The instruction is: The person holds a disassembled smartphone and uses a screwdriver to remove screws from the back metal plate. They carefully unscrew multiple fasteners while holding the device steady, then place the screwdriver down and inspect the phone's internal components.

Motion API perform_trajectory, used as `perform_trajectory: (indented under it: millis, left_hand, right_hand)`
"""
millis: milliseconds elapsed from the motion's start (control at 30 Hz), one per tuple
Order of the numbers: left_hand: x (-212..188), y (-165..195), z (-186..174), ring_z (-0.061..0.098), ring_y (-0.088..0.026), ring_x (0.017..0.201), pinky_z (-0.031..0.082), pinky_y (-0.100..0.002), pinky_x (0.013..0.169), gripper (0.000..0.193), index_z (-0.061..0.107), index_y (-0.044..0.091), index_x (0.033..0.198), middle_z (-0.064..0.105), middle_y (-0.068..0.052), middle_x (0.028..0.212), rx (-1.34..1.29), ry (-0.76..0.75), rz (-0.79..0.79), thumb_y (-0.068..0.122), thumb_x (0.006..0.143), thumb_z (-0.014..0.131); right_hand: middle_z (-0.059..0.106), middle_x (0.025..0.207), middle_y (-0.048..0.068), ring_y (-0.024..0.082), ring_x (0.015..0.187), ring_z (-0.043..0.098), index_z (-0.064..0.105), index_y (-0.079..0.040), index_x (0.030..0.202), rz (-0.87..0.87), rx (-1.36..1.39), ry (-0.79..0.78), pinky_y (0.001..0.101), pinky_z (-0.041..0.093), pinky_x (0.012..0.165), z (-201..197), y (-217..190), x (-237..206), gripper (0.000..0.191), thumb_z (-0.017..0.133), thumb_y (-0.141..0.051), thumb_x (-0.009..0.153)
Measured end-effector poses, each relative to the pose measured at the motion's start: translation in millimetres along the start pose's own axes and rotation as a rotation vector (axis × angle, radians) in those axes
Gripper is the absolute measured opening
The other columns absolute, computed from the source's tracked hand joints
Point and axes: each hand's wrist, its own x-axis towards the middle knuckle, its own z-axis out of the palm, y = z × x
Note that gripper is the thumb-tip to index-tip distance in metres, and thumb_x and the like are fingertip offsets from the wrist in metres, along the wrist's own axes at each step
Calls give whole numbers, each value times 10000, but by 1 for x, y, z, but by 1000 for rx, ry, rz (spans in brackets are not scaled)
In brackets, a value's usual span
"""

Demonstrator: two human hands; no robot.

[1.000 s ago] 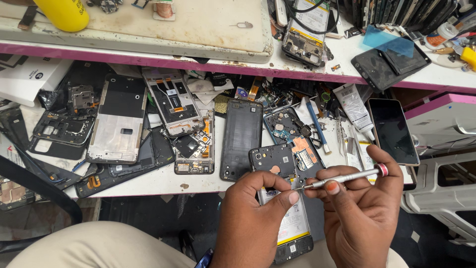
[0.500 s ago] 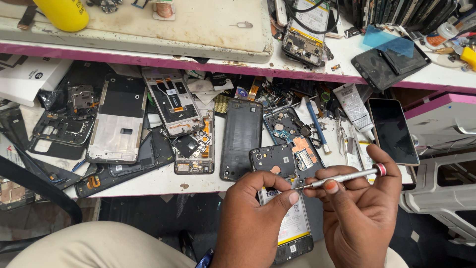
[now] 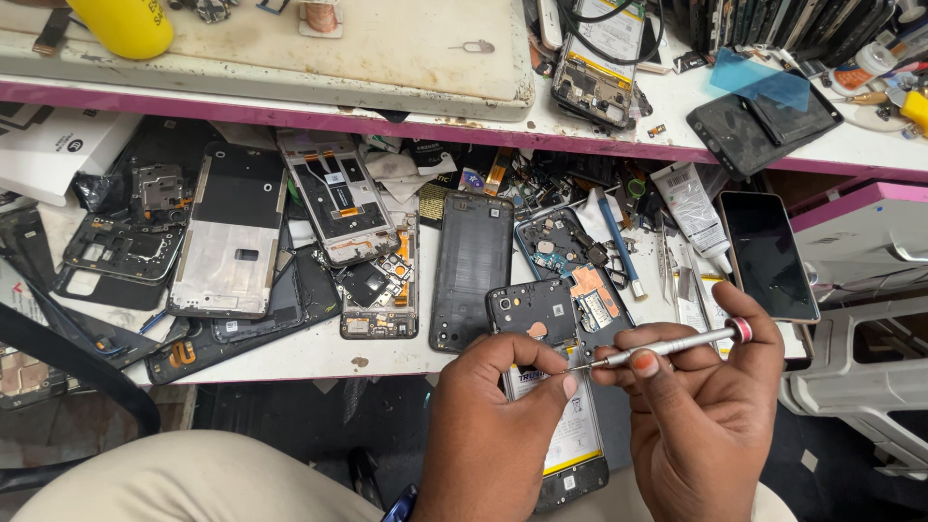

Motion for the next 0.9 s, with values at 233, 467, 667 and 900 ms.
perform_trajectory:
  millis: [233, 467, 667, 900]
  left_hand:
    - [-1, -3, 0, 695, -204, 1132, 569, -316, 934, 123, 736, 42, 866, 772, -154, 1137, 11, 22, 9, 57, 750, 775]
    - [-1, -4, 0, 709, -193, 1116, 566, -317, 926, 121, 734, 35, 867, 764, -162, 1142, 6, 25, 34, 51, 754, 775]
    - [-1, -5, 1, 741, -189, 1118, 572, -315, 909, 128, 741, 30, 896, 766, -163, 1173, -42, 19, -14, 49, 769, 738]
    - [0, -6, 2, 679, -210, 1155, 536, -319, 970, 146, 743, 44, 928, 761, -174, 1197, 14, 35, 7, 48, 785, 712]
  right_hand:
    - [657, 1071, 278, 325, 929, 729, 229, -41, 1551, -12, 10, -12, 431, 653, 779, 1, 0, 0, 670, 546, 98, 978]
    - [660, 1073, 277, 322, 925, 729, 234, -45, 1550, -8, 4, -8, 428, 652, 777, 1, 1, 0, 669, 549, 96, 977]
    - [661, 1069, 277, 324, 924, 730, 230, -50, 1548, -2, 1, 1, 424, 651, 774, 1, 0, 0, 670, 543, 99, 975]
    - [661, 1069, 276, 322, 918, 730, 227, -47, 1543, 1, -5, 11, 427, 653, 770, 3, -1, 0, 667, 539, 104, 973]
